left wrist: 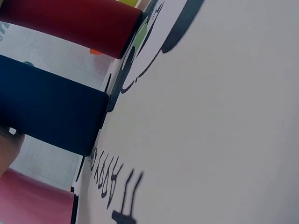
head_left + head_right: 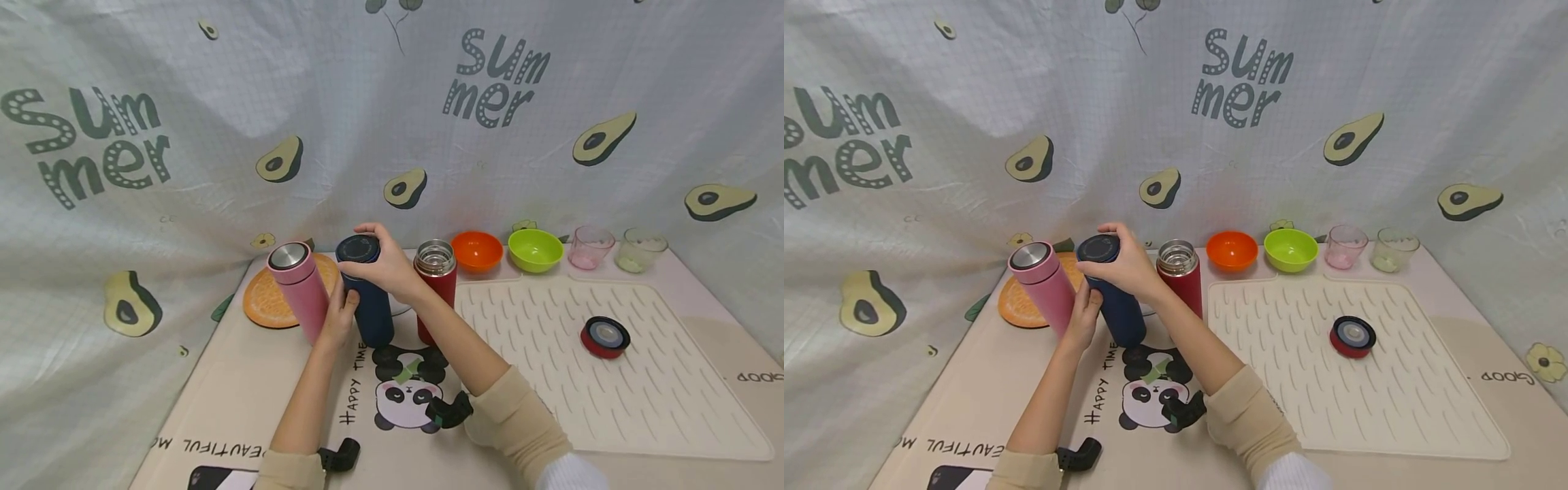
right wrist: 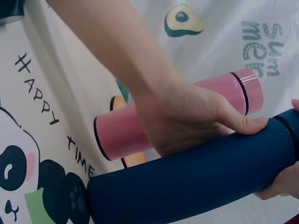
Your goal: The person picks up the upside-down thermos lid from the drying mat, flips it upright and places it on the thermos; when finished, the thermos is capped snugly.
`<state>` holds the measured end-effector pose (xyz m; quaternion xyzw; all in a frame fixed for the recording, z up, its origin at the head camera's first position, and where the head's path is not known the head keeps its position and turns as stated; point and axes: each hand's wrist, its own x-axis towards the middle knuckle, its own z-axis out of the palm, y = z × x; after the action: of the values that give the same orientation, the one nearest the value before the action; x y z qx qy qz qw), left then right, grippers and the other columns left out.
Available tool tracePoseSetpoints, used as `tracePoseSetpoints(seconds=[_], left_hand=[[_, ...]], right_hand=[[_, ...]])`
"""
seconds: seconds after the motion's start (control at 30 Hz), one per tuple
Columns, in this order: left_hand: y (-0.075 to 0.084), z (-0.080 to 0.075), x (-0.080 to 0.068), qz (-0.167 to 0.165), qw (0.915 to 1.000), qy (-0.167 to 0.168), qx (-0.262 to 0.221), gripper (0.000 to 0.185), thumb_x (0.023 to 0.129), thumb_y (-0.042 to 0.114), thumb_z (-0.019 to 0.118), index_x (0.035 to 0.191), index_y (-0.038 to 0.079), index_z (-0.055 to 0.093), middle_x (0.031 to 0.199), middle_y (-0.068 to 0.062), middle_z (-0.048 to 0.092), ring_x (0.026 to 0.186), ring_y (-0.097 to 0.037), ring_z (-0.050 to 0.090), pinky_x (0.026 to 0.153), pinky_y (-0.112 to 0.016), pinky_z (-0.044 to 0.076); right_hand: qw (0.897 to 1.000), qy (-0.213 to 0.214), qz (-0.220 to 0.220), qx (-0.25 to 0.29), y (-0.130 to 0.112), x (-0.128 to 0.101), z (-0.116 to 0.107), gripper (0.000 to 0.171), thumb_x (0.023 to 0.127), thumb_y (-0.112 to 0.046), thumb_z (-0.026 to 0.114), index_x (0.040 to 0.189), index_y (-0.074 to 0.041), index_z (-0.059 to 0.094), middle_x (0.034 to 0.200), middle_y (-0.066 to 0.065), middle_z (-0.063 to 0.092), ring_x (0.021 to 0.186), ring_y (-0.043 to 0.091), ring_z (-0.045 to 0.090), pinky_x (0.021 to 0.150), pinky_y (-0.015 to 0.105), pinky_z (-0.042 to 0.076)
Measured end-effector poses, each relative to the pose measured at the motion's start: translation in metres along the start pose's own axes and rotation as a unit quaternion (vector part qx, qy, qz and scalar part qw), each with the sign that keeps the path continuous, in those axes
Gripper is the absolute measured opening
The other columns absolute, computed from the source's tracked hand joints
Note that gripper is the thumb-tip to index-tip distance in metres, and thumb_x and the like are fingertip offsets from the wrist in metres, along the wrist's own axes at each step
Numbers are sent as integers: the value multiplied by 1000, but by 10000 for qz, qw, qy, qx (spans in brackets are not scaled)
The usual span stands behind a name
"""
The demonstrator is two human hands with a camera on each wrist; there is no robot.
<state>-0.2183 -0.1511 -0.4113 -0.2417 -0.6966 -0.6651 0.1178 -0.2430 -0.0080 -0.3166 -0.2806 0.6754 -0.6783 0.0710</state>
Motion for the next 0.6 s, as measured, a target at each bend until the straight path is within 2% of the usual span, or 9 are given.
tracePoseSetpoints(seconds=[0.17, 0.3, 0.47, 0.6], left_hand=[[0, -1, -1, 21, 10000, 32, 43, 81, 86, 55, 38, 145, 5, 12, 143, -20, 27, 127, -28, 30, 105, -51, 23], [0, -2, -2, 138, 9999, 7, 87, 81, 87, 54, 37, 145, 5, 12, 145, -19, 26, 128, -28, 30, 105, -50, 24], [0, -2, -2, 68, 9999, 8, 109, 80, 87, 54, 37, 145, 4, 13, 142, -20, 28, 126, -24, 33, 105, -48, 25], [1, -1, -1, 47, 10000, 3, 48, 78, 88, 52, 38, 145, 6, 13, 143, -18, 28, 126, -24, 32, 105, -48, 25]], right_hand=[[10000, -86, -4, -26, 0, -1, 1, 61, 84, -5, 61, 138, -8, 32, 128, 15, 43, 109, 25, 51, 91, 35, 45], [9998, -4, 32, 196, 1, -1, 2, 61, 82, -8, 67, 133, -5, 33, 123, 16, 44, 104, 27, 54, 87, 34, 48], [9997, 146, 110, -142, 1, -2, 3, 63, 83, -12, 65, 136, -10, 31, 125, 13, 44, 105, 24, 53, 89, 35, 46], [9997, 151, 79, -164, 1, -2, 2, 62, 83, -10, 63, 138, -9, 33, 125, 14, 46, 107, 25, 53, 89, 35, 46]])
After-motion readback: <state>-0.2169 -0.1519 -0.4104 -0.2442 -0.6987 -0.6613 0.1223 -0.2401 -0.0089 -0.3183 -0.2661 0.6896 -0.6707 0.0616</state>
